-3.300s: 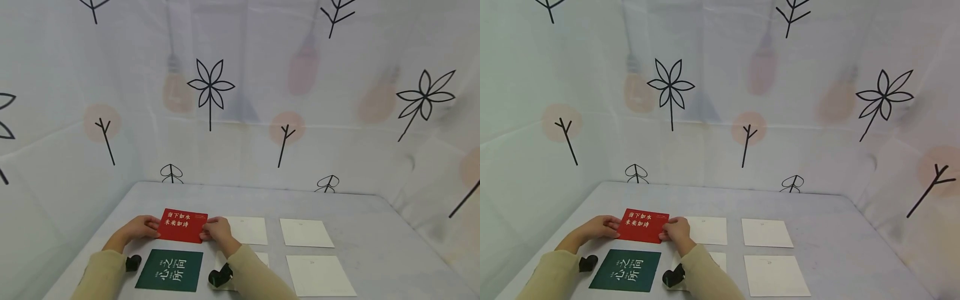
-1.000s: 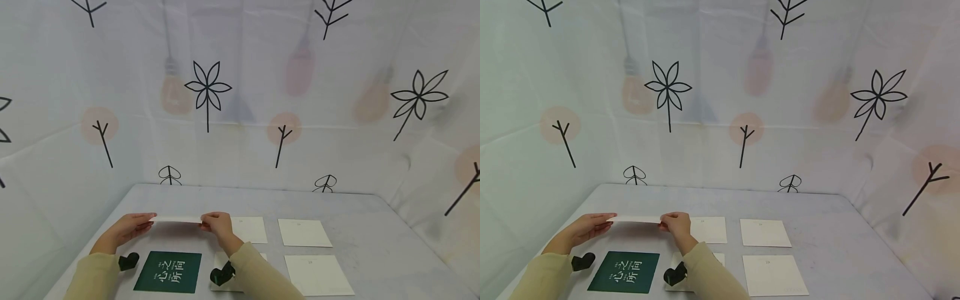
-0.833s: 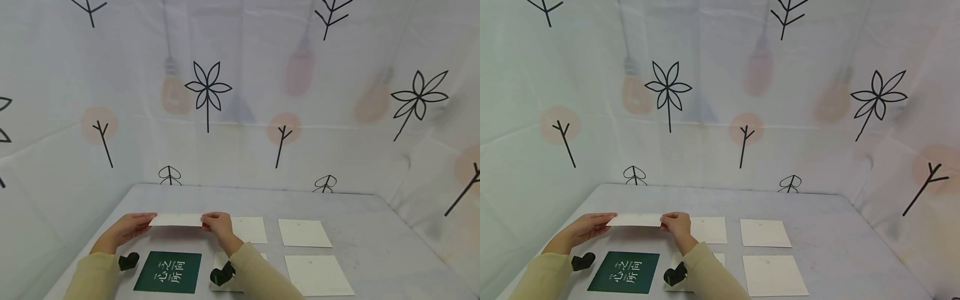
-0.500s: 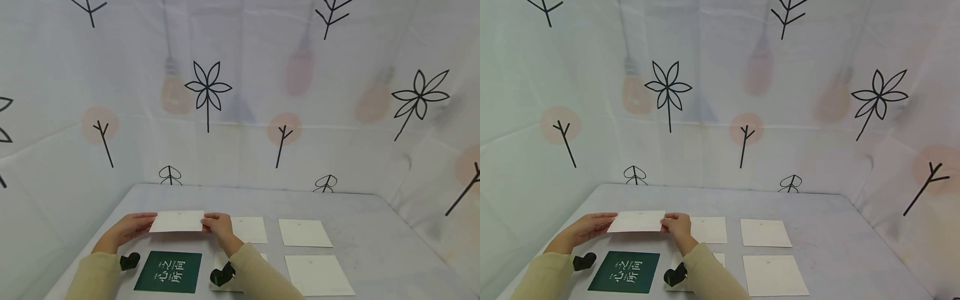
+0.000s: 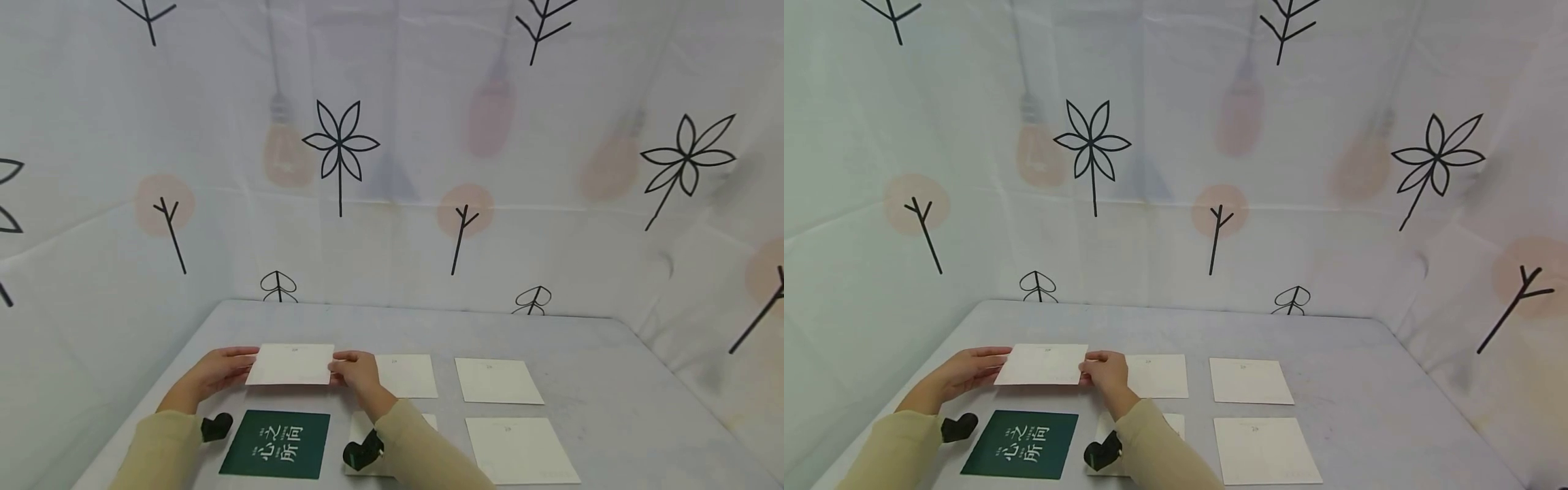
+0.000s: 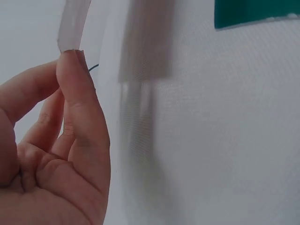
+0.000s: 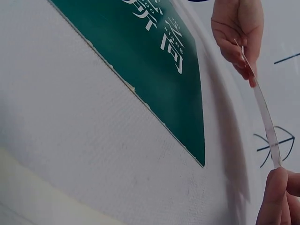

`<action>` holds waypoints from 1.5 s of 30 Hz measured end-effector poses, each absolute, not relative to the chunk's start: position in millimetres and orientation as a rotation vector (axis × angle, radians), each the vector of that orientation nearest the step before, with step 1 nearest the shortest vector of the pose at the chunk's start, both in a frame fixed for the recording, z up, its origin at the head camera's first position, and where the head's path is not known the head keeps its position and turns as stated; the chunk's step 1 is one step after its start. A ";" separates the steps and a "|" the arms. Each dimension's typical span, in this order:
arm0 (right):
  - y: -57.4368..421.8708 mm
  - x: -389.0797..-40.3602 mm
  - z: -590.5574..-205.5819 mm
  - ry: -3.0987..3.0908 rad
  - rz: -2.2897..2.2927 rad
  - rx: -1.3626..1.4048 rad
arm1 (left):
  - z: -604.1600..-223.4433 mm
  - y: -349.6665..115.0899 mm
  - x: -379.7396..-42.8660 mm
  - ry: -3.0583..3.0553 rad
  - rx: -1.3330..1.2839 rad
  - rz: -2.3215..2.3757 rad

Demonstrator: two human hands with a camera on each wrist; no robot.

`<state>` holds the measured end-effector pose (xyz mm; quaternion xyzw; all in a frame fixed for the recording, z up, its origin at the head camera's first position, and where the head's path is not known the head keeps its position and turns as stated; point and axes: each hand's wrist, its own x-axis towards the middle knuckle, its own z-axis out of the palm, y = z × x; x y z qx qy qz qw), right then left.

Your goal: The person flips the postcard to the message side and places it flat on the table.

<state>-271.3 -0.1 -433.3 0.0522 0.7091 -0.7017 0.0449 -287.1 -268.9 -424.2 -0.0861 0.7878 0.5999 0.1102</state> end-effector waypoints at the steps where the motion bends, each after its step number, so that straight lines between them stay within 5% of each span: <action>1: -0.3 -271.2 -433.9 2.167 -2.142 0.163 | -424.4 -269.0 -287.3 2.323 -0.251 1.752; 45: -3.3 -271.7 -439.2 2.283 -1.931 0.212 | -424.6 -249.6 -286.8 2.553 -0.280 1.395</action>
